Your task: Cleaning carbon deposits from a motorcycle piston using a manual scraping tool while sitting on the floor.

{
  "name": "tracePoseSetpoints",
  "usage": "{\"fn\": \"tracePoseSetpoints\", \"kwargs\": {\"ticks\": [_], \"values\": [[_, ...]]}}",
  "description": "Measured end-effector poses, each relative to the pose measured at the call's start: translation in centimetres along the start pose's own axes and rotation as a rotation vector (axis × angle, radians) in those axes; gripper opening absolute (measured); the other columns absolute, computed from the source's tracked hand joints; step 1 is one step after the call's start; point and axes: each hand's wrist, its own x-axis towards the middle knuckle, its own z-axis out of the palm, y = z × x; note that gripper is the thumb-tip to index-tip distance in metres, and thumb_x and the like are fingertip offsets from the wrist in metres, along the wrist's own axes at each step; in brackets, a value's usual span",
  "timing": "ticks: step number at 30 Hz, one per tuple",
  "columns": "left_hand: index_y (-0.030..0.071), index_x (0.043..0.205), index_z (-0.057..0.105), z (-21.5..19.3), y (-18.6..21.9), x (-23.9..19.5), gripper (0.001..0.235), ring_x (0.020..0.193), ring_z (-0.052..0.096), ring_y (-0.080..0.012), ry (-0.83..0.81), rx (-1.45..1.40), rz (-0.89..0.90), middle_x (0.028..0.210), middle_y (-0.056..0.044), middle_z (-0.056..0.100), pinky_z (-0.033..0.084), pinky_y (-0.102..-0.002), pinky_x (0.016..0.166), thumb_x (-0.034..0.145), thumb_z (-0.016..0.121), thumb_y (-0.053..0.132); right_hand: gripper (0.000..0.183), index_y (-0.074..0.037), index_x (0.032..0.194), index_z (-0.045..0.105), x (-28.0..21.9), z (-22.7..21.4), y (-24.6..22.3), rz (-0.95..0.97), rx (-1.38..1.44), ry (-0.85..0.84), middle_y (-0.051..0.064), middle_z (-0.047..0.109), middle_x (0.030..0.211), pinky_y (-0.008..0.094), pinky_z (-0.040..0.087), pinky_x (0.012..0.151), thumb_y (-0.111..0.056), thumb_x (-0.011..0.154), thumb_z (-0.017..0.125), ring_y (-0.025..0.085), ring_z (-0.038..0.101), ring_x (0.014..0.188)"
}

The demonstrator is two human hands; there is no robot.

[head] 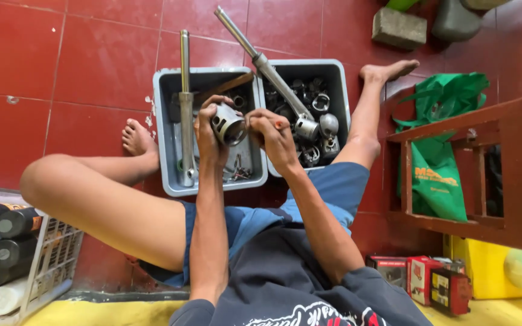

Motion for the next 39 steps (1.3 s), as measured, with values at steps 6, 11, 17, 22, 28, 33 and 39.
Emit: {"fn": "tracePoseSetpoints", "kwargs": {"ticks": [6,11,17,22,28,33,39], "values": [[0.008,0.120,0.064,-1.0,-3.8,0.8,0.030,0.088,0.073,-0.0346,0.273,-0.118,0.066,0.113,-0.021,0.069,0.065,-0.050,0.077,0.098,0.058,0.028,0.015,-0.008,0.102,0.074,-2.3,3.9,4.2,-0.405,-0.243,0.181,0.012,0.073,0.087,0.033,0.058,0.077,-0.010,0.102,0.059,0.023,0.073,0.080],[0.013,0.108,0.069,-2.5,-3.6,-0.1,0.025,0.086,0.068,-0.0188,0.315,0.066,0.004,0.101,-0.010,0.072,0.060,-0.032,0.078,0.096,0.058,0.031,0.014,-0.010,0.093,0.072,0.8,1.7,5.6,-0.294,-0.312,0.089,0.008,0.066,0.075,0.035,0.055,0.070,-0.015,0.099,0.060,0.021,0.064,0.072],[0.009,0.101,0.069,0.6,-0.8,0.2,0.026,0.080,0.067,-0.0201,0.171,0.006,-0.006,0.093,-0.014,0.069,0.062,-0.036,0.069,0.091,0.058,0.029,0.020,-0.004,0.091,0.071,0.4,0.2,0.8,-0.077,0.017,-0.016,0.000,0.045,0.056,0.023,0.036,0.050,-0.014,0.100,0.055,0.008,0.041,0.052],[0.008,0.110,0.072,0.1,-1.5,-0.4,0.028,0.081,0.067,-0.0158,0.244,0.087,-0.003,0.094,-0.012,0.073,0.060,-0.028,0.070,0.091,0.061,0.026,0.018,-0.010,0.095,0.073,-1.0,1.1,2.2,-0.151,-0.171,0.026,0.006,0.055,0.052,0.030,0.047,0.057,-0.014,0.102,0.057,0.012,0.048,0.054],[0.010,0.108,0.076,0.0,-2.1,0.1,0.031,0.082,0.070,-0.0177,0.419,0.130,0.009,0.091,-0.014,0.075,0.064,-0.032,0.069,0.088,0.064,0.029,0.018,-0.005,0.092,0.068,-1.8,-0.1,2.9,0.016,0.033,0.020,0.004,0.044,0.048,0.026,0.037,0.051,-0.010,0.098,0.052,0.010,0.039,0.046],[0.012,0.111,0.073,3.0,-1.1,-2.4,0.025,0.090,0.064,-0.0144,0.290,0.273,0.092,0.099,-0.010,0.072,0.059,-0.028,0.077,0.093,0.063,0.027,0.020,-0.010,0.094,0.071,-1.0,0.8,4.8,-0.045,0.055,0.132,0.005,0.058,0.057,0.025,0.039,0.056,-0.020,0.101,0.055,0.010,0.048,0.055],[0.014,0.121,0.070,3.4,-1.5,-1.5,0.032,0.110,0.066,-0.0180,0.419,0.192,0.143,0.121,-0.008,0.066,0.057,-0.034,0.096,0.100,0.060,0.037,0.016,-0.007,0.100,0.074,-2.8,3.0,5.9,-0.287,-0.090,0.390,0.014,0.063,0.063,0.034,0.051,0.065,-0.015,0.103,0.060,0.018,0.057,0.063]]}}
